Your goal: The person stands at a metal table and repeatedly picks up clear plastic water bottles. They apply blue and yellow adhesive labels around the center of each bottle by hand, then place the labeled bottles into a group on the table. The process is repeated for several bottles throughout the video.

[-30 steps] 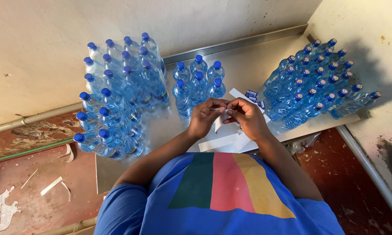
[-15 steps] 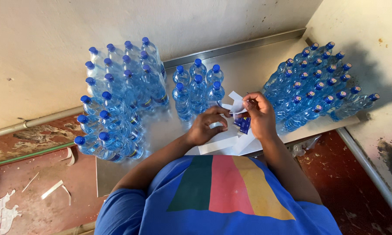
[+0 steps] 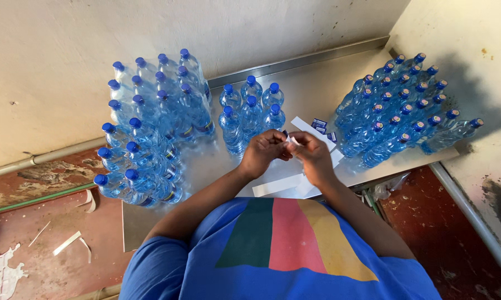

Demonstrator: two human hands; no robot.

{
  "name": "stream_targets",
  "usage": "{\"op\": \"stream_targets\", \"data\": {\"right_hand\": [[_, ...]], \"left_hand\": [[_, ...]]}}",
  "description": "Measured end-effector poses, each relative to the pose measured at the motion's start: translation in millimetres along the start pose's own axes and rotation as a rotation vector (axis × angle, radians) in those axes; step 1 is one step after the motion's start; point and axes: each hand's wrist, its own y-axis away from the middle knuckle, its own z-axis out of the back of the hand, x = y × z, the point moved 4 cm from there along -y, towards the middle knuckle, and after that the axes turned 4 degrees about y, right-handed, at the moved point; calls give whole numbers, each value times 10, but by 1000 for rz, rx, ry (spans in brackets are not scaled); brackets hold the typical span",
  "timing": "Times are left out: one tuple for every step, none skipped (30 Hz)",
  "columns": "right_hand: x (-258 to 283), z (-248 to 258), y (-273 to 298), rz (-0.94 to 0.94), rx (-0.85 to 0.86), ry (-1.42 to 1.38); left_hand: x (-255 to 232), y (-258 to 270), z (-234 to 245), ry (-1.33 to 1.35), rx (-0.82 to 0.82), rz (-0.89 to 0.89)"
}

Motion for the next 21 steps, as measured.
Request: {"op": "stream_targets", "data": {"right_hand": [[-26, -22, 13, 2, 0, 2], [-52, -27, 27, 9, -42, -40], [-76, -35, 48, 14, -84, -82], [-114, -29, 37, 15, -83, -81], [-157, -20, 27, 18, -102, -107], [-202, -10, 16, 21, -120, -133], [-239, -3, 8, 19, -121, -134], [-295, 4, -1, -27, -123, -174], [-349, 9, -13, -72, -125, -214], [-375, 29, -24, -73, -124, -214], [-427, 60, -34, -134, -166, -183], [-479, 94, -43, -196, -207, -150], [-505, 144, -87, -201, -208, -153], [-547, 213, -122, -253, -250, -77], [-583, 285, -174, -301, -287, 1], [-653, 320, -186, -303, -285, -2], [-791, 364, -178, -487, -340, -122], [-923, 395, -160, -672, -393, -242], [-1081, 490, -141, -675, -388, -243], [-1245, 611, -109, -702, -437, -180], [-1401, 740, -88, -727, -486, -115]], "left_hand": [[29, 3, -27, 1, 1, -3], [55, 7, -59, -42, 15, -12], [80, 19, -91, -85, 27, -20], [92, 15, -101, -84, 26, -21], [115, 13, -98, -125, 11, 1], [140, 10, -96, -165, -4, 24], [151, 4, -87, -165, -5, 26], [181, -3, -80, -158, 0, 72], [208, -11, -71, -151, 5, 117], [239, -13, -72, -151, 3, 118], [295, -11, -71, -174, 15, 183], [351, -10, -71, -196, 27, 247], [328, 21, -27, -197, 26, 253], [311, 55, 15, -230, 34, 274], [288, 78, 58, -264, 40, 290], [240, 112, 110, -265, 36, 292], [183, 136, 158, -406, 67, 280], [127, 160, 205, -547, 98, 269], [76, 200, 281, -548, 93, 271], [37, 243, 364, -847, 125, 298], [-5, 275, 448, -1145, 157, 320]]}}
